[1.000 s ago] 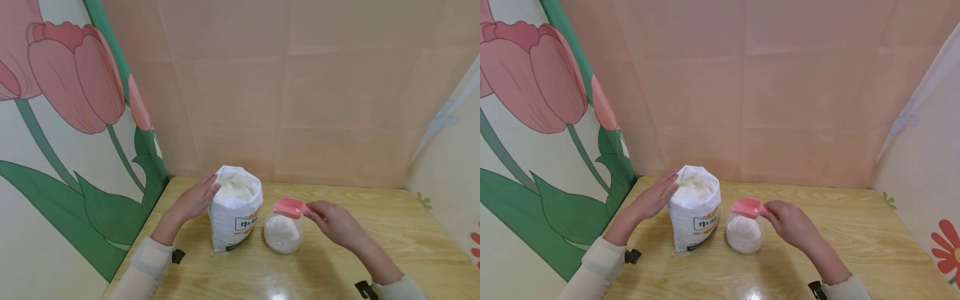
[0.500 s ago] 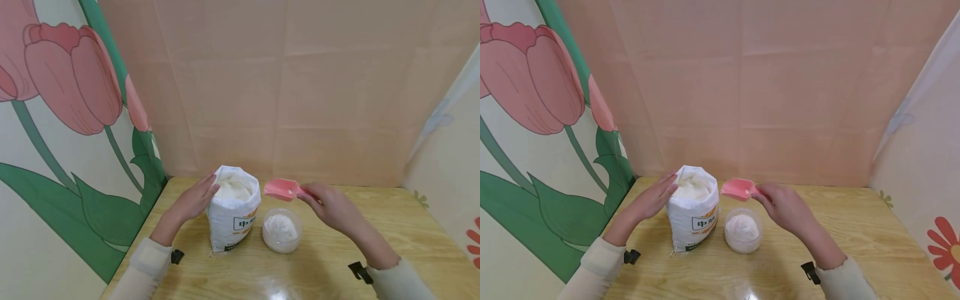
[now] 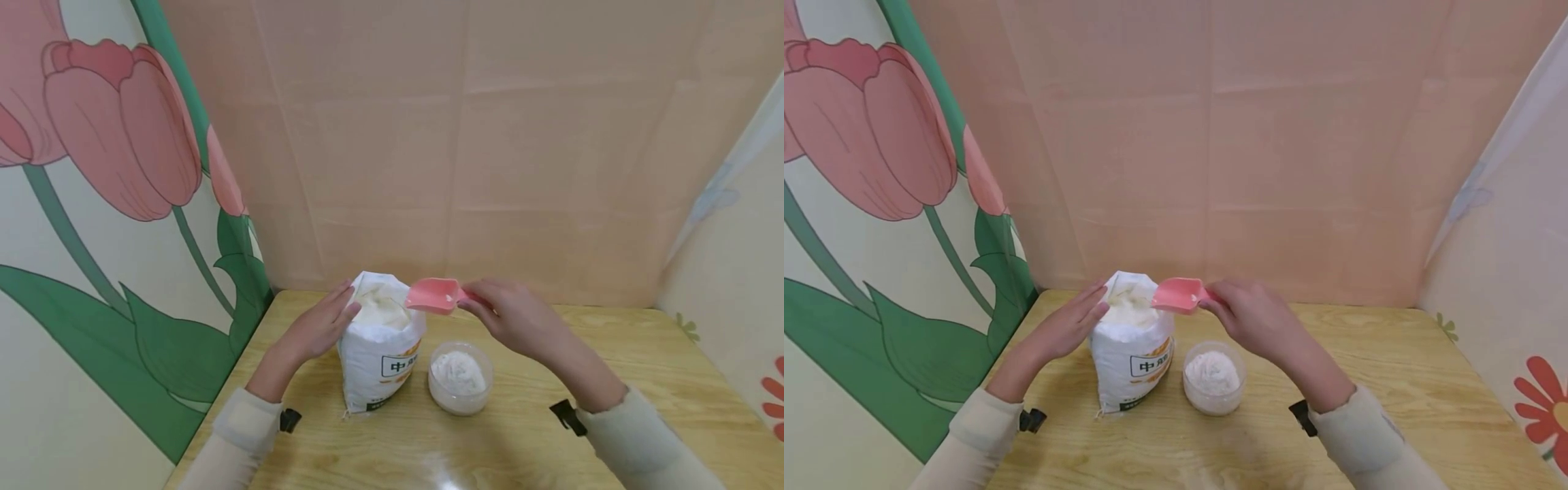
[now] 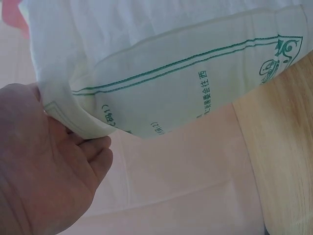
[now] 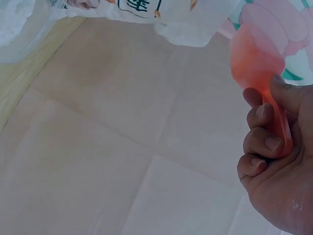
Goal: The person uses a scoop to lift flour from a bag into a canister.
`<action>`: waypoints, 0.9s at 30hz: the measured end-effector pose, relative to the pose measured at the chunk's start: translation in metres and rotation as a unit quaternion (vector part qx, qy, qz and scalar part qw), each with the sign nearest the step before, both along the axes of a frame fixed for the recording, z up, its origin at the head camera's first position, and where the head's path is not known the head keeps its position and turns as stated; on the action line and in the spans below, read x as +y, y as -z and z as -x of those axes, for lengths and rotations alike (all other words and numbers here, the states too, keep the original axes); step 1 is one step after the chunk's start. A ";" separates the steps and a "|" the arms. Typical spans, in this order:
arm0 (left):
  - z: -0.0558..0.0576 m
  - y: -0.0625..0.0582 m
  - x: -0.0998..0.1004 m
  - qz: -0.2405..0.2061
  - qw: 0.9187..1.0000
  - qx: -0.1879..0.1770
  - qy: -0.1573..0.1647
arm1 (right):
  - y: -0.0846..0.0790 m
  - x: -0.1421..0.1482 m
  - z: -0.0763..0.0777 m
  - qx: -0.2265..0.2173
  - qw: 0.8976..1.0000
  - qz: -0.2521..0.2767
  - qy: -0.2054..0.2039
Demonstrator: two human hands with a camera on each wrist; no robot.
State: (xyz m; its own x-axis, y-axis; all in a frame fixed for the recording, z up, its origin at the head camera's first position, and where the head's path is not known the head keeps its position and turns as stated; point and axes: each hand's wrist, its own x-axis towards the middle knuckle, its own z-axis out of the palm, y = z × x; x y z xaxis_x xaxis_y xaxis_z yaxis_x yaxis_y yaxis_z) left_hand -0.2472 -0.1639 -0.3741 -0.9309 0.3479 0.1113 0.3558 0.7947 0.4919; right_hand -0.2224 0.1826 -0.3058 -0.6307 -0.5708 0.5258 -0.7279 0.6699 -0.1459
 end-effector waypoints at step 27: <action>-0.005 -0.002 -0.005 -0.001 1.000 -0.001 -0.005 | -0.036 -0.080 0.009 -0.057 0.974 -0.220 0.009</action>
